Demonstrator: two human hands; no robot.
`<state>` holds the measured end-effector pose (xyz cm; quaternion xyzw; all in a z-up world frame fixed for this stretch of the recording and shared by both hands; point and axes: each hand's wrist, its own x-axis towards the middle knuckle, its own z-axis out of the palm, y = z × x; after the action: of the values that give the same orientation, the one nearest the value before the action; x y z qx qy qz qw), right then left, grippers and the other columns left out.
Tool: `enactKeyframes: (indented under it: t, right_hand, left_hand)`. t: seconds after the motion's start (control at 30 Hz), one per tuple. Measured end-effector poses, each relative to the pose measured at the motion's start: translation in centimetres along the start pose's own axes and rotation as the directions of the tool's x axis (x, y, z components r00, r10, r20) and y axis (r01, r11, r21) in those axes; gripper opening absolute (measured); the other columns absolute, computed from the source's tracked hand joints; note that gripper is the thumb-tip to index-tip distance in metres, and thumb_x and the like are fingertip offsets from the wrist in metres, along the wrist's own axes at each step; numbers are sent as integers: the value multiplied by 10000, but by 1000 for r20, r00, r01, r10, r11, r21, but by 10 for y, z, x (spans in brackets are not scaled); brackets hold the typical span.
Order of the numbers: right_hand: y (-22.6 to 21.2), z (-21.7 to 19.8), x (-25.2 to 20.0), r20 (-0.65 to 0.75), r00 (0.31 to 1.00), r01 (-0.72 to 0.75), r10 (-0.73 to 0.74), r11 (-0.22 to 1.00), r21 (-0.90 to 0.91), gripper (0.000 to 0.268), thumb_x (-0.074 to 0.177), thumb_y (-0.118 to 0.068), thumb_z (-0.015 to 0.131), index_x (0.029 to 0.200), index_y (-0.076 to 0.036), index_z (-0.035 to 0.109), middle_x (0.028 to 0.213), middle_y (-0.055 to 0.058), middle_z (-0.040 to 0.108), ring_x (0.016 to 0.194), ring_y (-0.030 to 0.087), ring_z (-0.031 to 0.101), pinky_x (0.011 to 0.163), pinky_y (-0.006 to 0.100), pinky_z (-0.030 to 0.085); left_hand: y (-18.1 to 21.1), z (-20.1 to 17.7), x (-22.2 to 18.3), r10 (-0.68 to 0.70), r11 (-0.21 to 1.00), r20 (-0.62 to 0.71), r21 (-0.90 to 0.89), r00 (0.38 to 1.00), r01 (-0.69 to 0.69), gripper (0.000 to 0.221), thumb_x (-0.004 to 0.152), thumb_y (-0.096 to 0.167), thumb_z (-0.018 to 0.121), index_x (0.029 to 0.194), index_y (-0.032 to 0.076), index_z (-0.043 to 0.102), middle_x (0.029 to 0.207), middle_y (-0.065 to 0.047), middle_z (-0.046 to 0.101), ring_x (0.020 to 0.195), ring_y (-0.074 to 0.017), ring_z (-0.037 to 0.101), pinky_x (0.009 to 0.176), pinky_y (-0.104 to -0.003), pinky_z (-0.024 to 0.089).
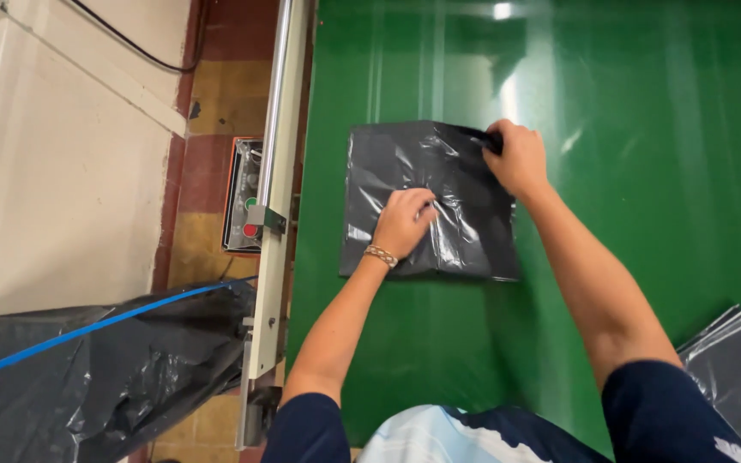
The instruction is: Folding flat plastic bags into smaller rectangles and stacking them in a storage crate.
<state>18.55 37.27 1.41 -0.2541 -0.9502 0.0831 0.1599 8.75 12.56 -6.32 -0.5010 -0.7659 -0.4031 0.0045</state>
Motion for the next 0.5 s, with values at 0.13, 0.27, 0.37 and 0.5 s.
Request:
enactKeyframes:
  t: [0.13,0.27,0.37,0.5]
  right_hand:
    - [-21,-41,-92,-271,933,283,-236,947,150,366,683,-93,847,982,-178,654,908,1,636,930,257,610,838,410,417]
    - [-36,-42,-170,-345,901,335,-265,929,161,285,699,-122,828,908,-258,690,942,-86,675,1002,208,603,900,386,422]
    - [-33,-27,-200,-304,908,333,-289,937,103,283,666,-129,805,885,-270,694,960,-96,666,1046,197,599,915,385,445]
    - [-25,-39,-206,-119,952,304,-282,914,269,221,827,-410,674,969,-247,717,1106,-40,652,1181,228,558,986,409,402]
  left_hand:
    - [-4,-55,-4,-439,287,421,-772,794,567,780,1052,525,15,1493,10,400,1471,-197,525,1405,-334,452,1182,-545,256]
    - [4,-121,-25,-484,-340,614,-788,623,513,949,919,794,259,1525,69,353,1522,-235,422,1408,-452,354,1173,-603,202]
    - [-132,-65,-94,-588,-215,538,-824,604,525,692,1006,594,412,1431,56,513,1388,-188,573,1260,-333,564,1080,-499,436]
    - [-38,-111,-61,-748,516,159,-471,644,716,590,910,300,736,1400,69,504,1340,-261,582,1232,-347,599,1030,-435,505]
